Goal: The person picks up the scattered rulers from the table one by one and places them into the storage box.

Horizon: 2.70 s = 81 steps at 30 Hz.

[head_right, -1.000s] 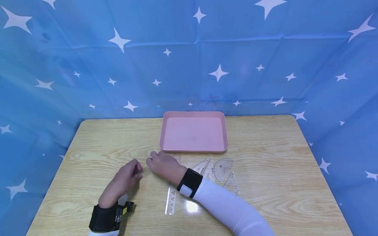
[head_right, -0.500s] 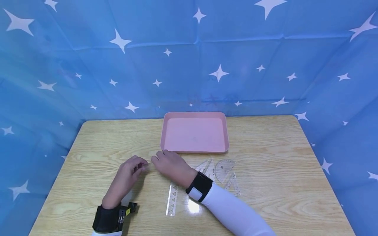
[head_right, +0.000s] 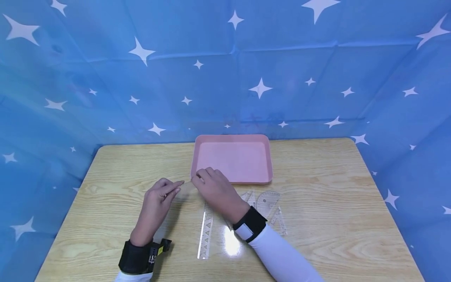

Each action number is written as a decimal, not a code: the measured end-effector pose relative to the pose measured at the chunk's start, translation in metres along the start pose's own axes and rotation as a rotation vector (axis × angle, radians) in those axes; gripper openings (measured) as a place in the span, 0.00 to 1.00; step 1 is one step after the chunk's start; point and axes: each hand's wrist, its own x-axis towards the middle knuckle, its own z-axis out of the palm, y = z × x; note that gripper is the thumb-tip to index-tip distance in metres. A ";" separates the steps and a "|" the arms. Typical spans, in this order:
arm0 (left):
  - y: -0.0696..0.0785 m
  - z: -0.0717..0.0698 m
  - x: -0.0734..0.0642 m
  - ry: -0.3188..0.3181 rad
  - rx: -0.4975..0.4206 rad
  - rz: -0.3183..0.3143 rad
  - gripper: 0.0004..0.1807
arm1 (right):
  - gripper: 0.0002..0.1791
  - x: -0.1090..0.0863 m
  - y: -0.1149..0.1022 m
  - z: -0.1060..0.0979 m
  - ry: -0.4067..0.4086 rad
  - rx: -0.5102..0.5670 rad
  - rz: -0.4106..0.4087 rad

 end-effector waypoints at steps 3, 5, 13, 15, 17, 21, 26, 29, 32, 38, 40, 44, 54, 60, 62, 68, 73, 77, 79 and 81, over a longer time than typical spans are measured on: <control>0.004 0.004 0.005 0.025 0.027 0.017 0.12 | 0.13 0.000 0.005 -0.006 0.042 0.023 0.018; 0.007 0.007 0.007 0.026 0.054 0.028 0.13 | 0.13 -0.001 0.008 -0.010 0.048 0.031 0.033; 0.014 0.017 0.012 0.035 0.169 0.184 0.28 | 0.14 -0.002 0.026 -0.027 0.056 0.029 0.106; 0.014 0.019 0.014 0.052 0.190 0.238 0.30 | 0.13 -0.002 0.031 -0.029 0.067 0.016 0.113; 0.014 0.021 0.016 0.071 0.216 0.278 0.29 | 0.13 -0.003 0.035 -0.030 0.080 0.010 0.114; 0.014 0.026 0.020 0.084 0.269 0.320 0.25 | 0.13 -0.006 0.043 -0.031 0.078 0.000 0.121; 0.017 0.031 0.029 0.029 0.366 0.360 0.23 | 0.17 -0.012 0.053 -0.030 0.043 -0.039 0.143; 0.019 0.033 0.037 -0.020 0.420 0.377 0.21 | 0.19 -0.015 0.060 -0.031 0.016 -0.056 0.157; 0.020 0.035 0.047 -0.060 0.456 0.399 0.19 | 0.20 -0.016 0.067 -0.032 -0.010 -0.063 0.177; 0.018 0.043 0.062 -0.124 0.477 0.438 0.18 | 0.19 -0.017 0.079 -0.031 -0.083 -0.020 0.222; 0.017 0.046 0.068 -0.152 0.466 0.442 0.16 | 0.18 -0.019 0.083 -0.031 -0.110 0.006 0.241; 0.018 0.053 0.078 -0.226 0.445 0.433 0.12 | 0.17 -0.024 0.090 -0.029 -0.172 0.048 0.270; 0.012 0.065 0.089 -0.431 0.311 0.279 0.13 | 0.12 -0.030 0.102 -0.024 -0.344 0.158 0.315; 0.012 0.070 0.095 -0.536 0.199 0.171 0.13 | 0.13 -0.031 0.106 -0.022 -0.414 0.161 0.333; 0.013 0.072 0.098 -0.554 0.176 0.142 0.13 | 0.13 -0.030 0.108 -0.020 -0.424 0.141 0.330; 0.012 0.080 0.105 -0.599 0.152 0.087 0.11 | 0.12 -0.026 0.112 -0.017 -0.465 0.114 0.333; 0.010 0.084 0.107 -0.627 0.128 0.046 0.12 | 0.14 -0.026 0.112 -0.015 -0.526 0.112 0.345; 0.008 0.086 0.108 -0.638 0.112 0.028 0.13 | 0.13 -0.026 0.114 -0.013 -0.555 0.105 0.349; 0.008 0.087 0.108 -0.635 0.109 0.024 0.13 | 0.13 -0.026 0.115 -0.012 -0.565 0.112 0.350; 0.007 0.089 0.109 -0.630 0.109 0.018 0.13 | 0.12 -0.025 0.115 -0.011 -0.572 0.123 0.349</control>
